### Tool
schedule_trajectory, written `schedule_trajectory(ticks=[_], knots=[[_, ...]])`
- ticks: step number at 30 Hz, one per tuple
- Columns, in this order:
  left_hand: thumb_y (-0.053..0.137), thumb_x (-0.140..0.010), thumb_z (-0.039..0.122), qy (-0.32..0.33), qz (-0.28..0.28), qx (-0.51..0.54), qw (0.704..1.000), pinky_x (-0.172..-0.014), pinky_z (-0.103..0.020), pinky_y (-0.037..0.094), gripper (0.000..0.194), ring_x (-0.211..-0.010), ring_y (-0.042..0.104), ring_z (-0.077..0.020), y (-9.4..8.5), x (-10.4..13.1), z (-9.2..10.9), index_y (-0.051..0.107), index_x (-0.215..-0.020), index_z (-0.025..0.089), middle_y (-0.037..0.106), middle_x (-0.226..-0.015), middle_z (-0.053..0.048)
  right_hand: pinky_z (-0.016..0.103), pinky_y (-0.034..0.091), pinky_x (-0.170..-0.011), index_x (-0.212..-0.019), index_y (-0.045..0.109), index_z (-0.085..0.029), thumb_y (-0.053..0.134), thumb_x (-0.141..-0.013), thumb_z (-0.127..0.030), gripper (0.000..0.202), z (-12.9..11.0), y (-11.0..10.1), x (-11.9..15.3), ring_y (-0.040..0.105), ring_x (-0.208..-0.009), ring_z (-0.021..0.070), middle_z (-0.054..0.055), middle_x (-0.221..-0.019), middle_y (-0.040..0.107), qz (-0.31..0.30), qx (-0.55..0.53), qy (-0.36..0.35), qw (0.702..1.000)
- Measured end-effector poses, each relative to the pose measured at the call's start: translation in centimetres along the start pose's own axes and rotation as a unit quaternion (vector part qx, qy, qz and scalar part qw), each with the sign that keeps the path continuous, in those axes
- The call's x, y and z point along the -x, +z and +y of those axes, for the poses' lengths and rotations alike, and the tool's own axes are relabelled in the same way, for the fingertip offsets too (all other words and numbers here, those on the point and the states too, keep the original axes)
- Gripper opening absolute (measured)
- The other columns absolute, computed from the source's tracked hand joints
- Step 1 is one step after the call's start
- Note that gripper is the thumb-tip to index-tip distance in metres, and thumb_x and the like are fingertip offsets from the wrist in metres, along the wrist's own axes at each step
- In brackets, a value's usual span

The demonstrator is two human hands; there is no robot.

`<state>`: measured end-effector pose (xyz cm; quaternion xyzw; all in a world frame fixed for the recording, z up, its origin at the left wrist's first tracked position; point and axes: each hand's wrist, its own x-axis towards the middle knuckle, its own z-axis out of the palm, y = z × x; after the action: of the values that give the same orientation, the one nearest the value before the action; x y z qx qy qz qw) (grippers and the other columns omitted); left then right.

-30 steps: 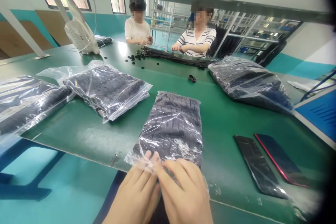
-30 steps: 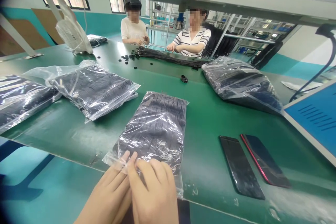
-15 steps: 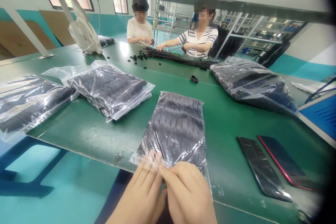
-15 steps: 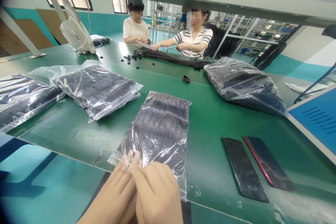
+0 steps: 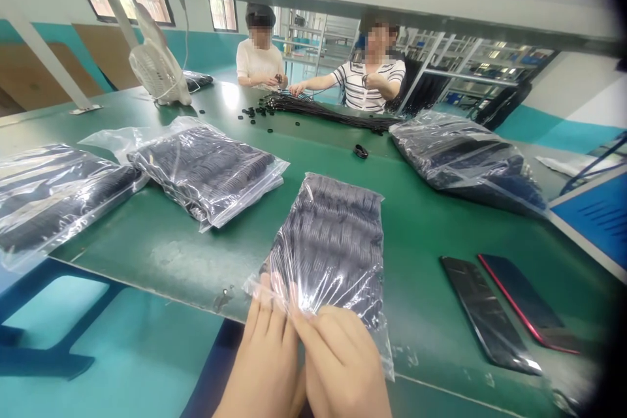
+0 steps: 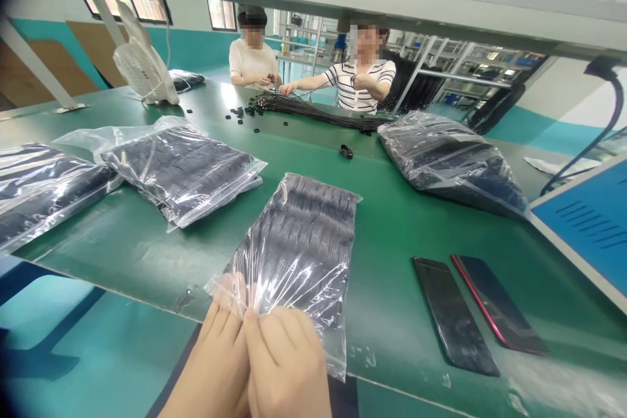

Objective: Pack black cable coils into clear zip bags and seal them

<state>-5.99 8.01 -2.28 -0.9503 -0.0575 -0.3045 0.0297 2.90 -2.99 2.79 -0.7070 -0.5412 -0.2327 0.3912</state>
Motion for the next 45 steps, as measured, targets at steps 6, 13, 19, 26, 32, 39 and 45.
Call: schedule_trajectory(ticks=[6, 13, 19, 26, 32, 39, 45], knots=[[0.062, -0.091, 0.007, -0.02, 0.081, 0.155, 0.984, -0.111, -0.04, 0.043, 0.025, -0.128, 0.056, -0.0262, -1.8, 1.1, -2.9, 0.064, -0.116, 0.013, 0.068, -0.12, -0.012, 0.032, 0.038, -0.075, -0.115, 0.071, -0.006, 0.054, -0.095, 0.0, 0.027, 0.9, -0.4, 1.3, 0.053, -0.084, 0.0176, 0.008, -0.083, 0.065, -0.041, 0.015, -0.002, 0.999], [0.076, -0.089, 0.01, 0.04, 0.082, 0.174, 0.98, -0.108, -0.041, 0.041, 0.028, -0.113, 0.059, -0.021, -2.0, 0.7, -7.1, 0.07, -0.115, 0.018, 0.073, -0.111, -0.006, 0.033, 0.037, -0.078, -0.118, 0.07, -0.007, 0.055, -0.095, 0.0, 0.028, 1.0, -0.5, 2.8, 0.055, -0.091, 0.0189, 0.008, -0.093, 0.07, -0.047, 0.018, 0.017, 0.999], [0.075, -0.089, 0.01, 0.106, 0.005, 0.211, 0.972, -0.1, -0.037, 0.044, 0.042, -0.107, 0.059, -0.0191, -1.0, 1.7, -8.9, 0.064, -0.13, 0.012, 0.07, -0.11, -0.008, 0.033, 0.037, -0.077, -0.114, 0.071, -0.008, 0.055, -0.094, 0.003, 0.028, 1.5, -0.7, 3.0, 0.054, -0.087, 0.017, 0.006, -0.086, 0.067, -0.068, 0.02, 0.031, 0.997], [0.068, -0.091, 0.015, -0.047, 0.013, 0.217, 0.975, -0.104, -0.037, 0.043, 0.036, -0.115, 0.054, -0.022, -2.6, 1.2, -8.8, 0.058, -0.125, 0.011, 0.061, -0.118, -0.012, 0.033, 0.04, -0.076, -0.12, 0.07, -0.007, 0.059, -0.09, 0.006, 0.034, 2.2, -1.0, 3.5, 0.055, -0.089, 0.0176, 0.007, -0.09, 0.069, -0.061, -0.014, 0.019, 0.998], [0.075, -0.086, 0.059, -0.041, -0.03, 0.153, 0.987, -0.102, -0.038, 0.036, 0.057, -0.112, 0.054, -0.0252, -2.6, 2.9, -7.8, 0.06, -0.125, 0.02, 0.069, -0.114, -0.006, 0.036, 0.044, -0.08, -0.111, 0.073, -0.005, 0.066, -0.084, 0.01, 0.031, 2.4, -1.3, 4.4, 0.058, -0.089, 0.0175, 0.008, -0.087, 0.069, -0.031, -0.026, 0.002, 0.999], [0.05, -0.099, 0.055, -0.415, -0.17, 0.432, 0.783, -0.064, -0.023, 0.044, 0.048, -0.064, 0.055, -0.0129, -2.3, 5.6, -3.2, 0.052, -0.066, 0.02, 0.056, -0.065, 0.001, 0.038, 0.047, -0.09, -0.102, 0.076, -0.011, 0.068, -0.089, 0.001, 0.019, 2.2, -2.7, 5.5, 0.061, -0.088, 0.0152, 0.004, -0.086, 0.072, -0.016, 0.013, 0.014, 1.0], [0.06, -0.088, 0.066, -0.488, -0.255, 0.567, 0.613, -0.064, -0.023, 0.045, 0.05, -0.061, 0.054, -0.0129, -2.6, 2.7, -3.1, 0.069, -0.073, 0.019, 0.064, -0.067, -0.002, 0.037, 0.048, -0.082, -0.102, 0.075, -0.014, 0.069, -0.088, -0.005, 0.017, 1.4, -3.8, 5.3, 0.065, -0.078, 0.0171, 0.003, -0.082, 0.074, -0.053, 0.093, -0.005, 0.994]])
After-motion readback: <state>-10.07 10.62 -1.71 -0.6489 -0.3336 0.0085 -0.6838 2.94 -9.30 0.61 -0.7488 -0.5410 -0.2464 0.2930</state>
